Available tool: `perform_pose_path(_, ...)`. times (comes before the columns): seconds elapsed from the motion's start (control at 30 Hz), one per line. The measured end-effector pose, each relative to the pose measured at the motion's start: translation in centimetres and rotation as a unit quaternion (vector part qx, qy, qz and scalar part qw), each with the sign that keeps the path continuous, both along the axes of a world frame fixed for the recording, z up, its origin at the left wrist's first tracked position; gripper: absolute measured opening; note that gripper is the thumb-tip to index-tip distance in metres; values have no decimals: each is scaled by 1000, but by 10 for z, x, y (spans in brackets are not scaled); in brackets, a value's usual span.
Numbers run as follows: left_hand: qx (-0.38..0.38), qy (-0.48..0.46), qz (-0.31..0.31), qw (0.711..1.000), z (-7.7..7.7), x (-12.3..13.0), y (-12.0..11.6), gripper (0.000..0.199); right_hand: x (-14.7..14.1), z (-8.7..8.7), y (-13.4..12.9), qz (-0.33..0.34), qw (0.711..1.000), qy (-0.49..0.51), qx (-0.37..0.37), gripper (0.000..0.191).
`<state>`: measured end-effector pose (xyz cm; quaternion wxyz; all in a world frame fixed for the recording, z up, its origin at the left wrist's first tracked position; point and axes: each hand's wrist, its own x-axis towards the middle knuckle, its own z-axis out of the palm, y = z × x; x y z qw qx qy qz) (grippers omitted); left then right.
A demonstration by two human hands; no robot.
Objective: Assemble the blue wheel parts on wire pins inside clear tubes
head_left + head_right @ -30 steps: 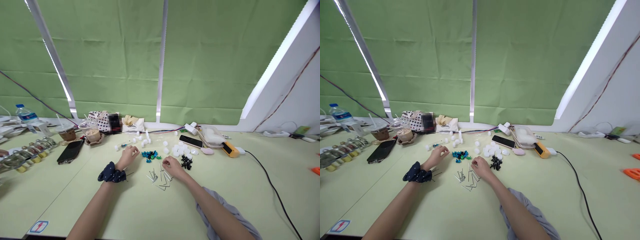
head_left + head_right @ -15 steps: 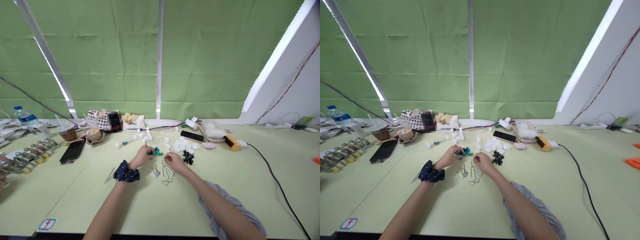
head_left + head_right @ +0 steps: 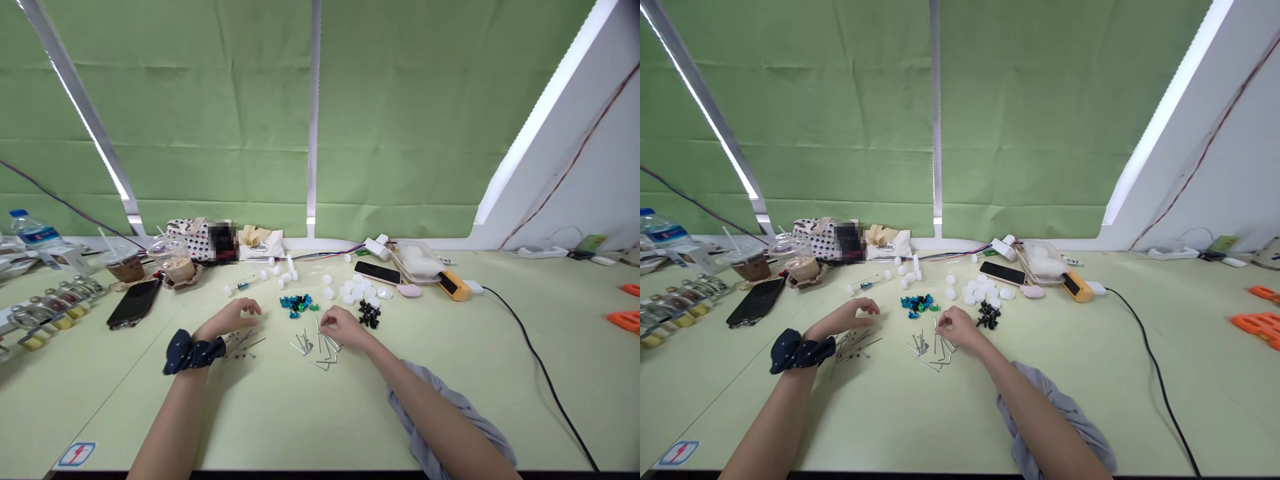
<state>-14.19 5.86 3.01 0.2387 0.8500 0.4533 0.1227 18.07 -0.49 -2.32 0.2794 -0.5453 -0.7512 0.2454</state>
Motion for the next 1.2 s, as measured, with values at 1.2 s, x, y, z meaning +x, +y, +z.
perform_pose_path(1.2, -75, -61, 63, 993, -26, -7, 5, 34, 40, 12, 19, -226, 952, -183, 99, 15)
